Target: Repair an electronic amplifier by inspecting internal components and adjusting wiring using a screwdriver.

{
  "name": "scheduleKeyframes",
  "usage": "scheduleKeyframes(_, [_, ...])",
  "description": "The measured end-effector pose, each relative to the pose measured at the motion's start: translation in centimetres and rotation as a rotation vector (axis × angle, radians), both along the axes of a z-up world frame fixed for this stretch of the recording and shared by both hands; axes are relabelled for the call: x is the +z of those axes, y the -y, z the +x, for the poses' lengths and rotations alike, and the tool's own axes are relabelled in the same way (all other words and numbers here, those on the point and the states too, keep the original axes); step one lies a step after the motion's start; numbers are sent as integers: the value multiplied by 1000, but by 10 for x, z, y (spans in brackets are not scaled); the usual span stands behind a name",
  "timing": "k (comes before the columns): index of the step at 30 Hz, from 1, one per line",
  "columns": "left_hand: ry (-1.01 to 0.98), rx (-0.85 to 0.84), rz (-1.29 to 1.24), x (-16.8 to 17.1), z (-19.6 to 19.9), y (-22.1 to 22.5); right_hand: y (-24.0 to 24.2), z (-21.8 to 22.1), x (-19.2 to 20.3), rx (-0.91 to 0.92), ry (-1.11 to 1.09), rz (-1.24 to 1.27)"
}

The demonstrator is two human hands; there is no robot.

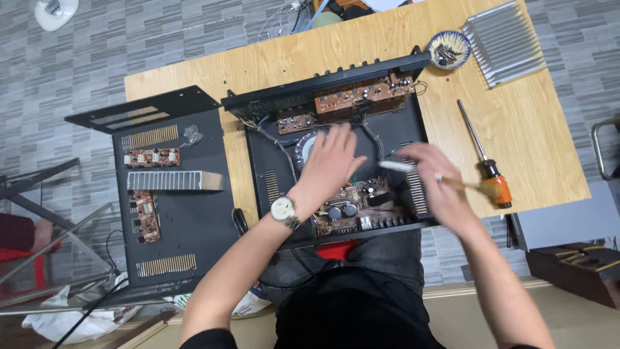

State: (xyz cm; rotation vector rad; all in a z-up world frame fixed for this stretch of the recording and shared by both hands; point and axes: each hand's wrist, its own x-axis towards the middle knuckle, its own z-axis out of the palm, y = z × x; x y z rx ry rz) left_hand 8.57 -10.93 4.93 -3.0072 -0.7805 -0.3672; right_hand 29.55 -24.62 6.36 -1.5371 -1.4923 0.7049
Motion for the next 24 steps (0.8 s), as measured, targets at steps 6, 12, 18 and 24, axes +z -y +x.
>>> scheduleKeyframes(6, [-153, 161, -16, -50, 20, -25, -79, -4, -32, -227, -656, -179])
scheduleKeyframes(12, [-255, 209, 44, -66, 37, -31, -137, -16, -105, -394, -823, -348])
scheduleKeyframes(18, [-293, 210, 24, -67, 35, -31, -180, -12, -161, -443, -740, -394])
scheduleKeyframes(24, [-288, 211, 14, -67, 34, -29, -182, -15, -157, -466, -700, -384])
